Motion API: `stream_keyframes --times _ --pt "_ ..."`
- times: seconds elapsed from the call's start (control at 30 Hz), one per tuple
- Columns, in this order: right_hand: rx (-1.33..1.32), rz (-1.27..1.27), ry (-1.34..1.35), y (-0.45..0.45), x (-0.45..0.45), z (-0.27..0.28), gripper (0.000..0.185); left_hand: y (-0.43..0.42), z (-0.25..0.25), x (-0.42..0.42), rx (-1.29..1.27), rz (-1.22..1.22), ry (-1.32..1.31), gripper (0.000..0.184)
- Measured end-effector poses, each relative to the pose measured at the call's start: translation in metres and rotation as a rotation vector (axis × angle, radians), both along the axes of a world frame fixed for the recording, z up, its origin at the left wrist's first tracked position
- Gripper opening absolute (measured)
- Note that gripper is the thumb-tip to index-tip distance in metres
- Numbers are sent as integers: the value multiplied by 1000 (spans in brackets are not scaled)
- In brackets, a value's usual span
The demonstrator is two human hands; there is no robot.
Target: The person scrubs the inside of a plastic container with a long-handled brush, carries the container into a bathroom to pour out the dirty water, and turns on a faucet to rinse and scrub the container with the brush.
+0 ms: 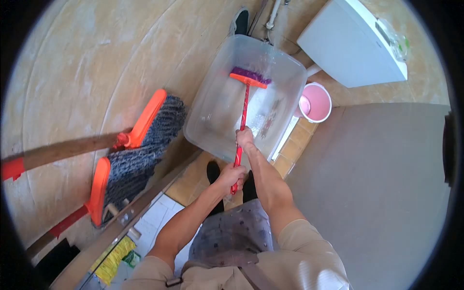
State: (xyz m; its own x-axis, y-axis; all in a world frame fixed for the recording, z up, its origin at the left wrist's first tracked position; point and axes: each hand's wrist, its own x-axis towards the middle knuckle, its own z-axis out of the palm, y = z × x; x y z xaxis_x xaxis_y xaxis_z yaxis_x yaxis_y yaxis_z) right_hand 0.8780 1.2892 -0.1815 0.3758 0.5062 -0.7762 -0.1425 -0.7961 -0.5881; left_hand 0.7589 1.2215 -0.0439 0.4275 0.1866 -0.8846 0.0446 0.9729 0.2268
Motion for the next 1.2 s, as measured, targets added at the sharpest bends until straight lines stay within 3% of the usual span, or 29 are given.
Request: stream_keyframes --times 0.07,0.1,0.13,0.17,0.23,0.27,0.33,0.37,0.43,0.5,0.53,0.63,0.7,0.77,0.87,0.93,1.07,1.2 --pt "5 157 -97 -63 -31 -85 21 -39 17 -34 -33 -25 33 21" --pt "108 227 -233 -91 -53 -51 19 -46 46 -52 -156 16 16 22" --pt "167 -66 -366 -122 -93 -40 16 -61 63 -74 -250 22 38 20" --pt "16 -97 -139 -124 -101 18 15 -69 74 -87 -346 28 64 18" --pt "-143 -121 97 -123 -103 47 15 -68 83 -87 -346 53 75 18" --pt "-84 18 34 -126 -103 -12 14 -71 84 -88 -353 75 87 19" --pt "60 101 -77 -121 -85 -55 16 -52 57 -62 -291 -37 67 29" --pt "-5 63 -70 -105 -67 -83 20 -39 50 -46 -208 -65 48 25" --pt "46 74 -152 -66 -18 -45 26 -24 30 -13 -117 -56 2 19" --pt "-7 200 -473 -42 12 -46 25 -13 17 9 -93 -95 12 19" --pt "-13 210 -473 -47 12 -40 25 -17 14 13 -86 -113 24 20" --pt "-63 120 -110 -79 -16 0 23 -41 31 -32 -161 -155 36 20" --pt "13 292 -337 -135 -81 -58 21 -49 78 -66 -153 -229 139 18" --pt "-45 -83 10 -152 -134 2 16 -67 105 -110 -291 -190 157 18" --pt "-112 -194 257 -134 -145 47 9 -49 132 -117 -285 -146 172 20" --pt "-132 -143 288 -113 -114 33 14 -26 115 -85 -303 -72 133 24" --pt "-12 -1 93 -47 -26 -31 23 -4 52 -18 -111 -64 62 24" --pt "25 -76 63 11 21 -9 20 -2 8 20 -49 40 65 23"
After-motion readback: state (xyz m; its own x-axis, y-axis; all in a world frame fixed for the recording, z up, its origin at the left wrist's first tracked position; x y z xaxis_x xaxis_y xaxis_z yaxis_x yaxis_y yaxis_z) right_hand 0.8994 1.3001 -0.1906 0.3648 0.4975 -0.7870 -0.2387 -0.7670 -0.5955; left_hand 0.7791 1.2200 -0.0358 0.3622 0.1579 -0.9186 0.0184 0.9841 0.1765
